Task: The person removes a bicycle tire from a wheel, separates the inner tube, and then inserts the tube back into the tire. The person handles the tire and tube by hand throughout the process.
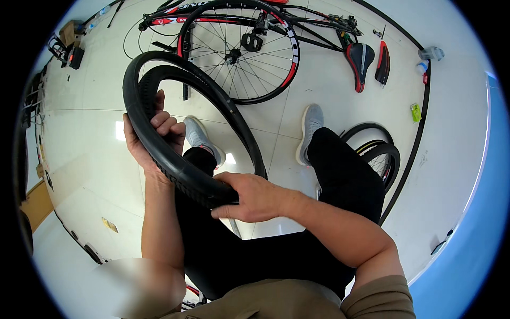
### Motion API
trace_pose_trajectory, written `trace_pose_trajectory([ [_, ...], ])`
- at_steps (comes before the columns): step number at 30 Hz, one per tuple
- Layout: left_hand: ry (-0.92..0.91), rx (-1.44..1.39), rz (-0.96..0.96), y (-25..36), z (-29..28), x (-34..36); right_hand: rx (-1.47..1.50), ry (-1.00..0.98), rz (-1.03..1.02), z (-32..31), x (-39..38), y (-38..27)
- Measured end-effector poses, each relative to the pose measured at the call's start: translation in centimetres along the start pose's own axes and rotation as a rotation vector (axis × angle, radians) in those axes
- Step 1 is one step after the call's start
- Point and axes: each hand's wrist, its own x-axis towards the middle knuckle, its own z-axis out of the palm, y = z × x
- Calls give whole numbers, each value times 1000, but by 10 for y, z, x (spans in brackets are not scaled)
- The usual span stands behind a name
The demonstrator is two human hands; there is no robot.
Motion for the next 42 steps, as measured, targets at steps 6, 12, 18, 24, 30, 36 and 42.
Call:
trace_pose_trajectory([
  [6,59,18,15,3,3,0,573,255,167,-51,50,32],
  [12,34,-45,-13,-2,5,5,-341,672,288,-64,160,171],
  [18,2,-44,27,-3,0,-6,-397,697,321,-56,218,222],
  [24,-94,-18,-8,-3,-3,1,-312,683,309,-59,245,255],
  [30,-84,-58,-16,0,-5,6,-280,780,275,-62,256,276],
  [36,-82,-29,-16,1,-4,5,103,578,258,-54,242,265],
  [42,-90,-2,-33,-1,-2,6,-73,576,215,-35,239,292],
])
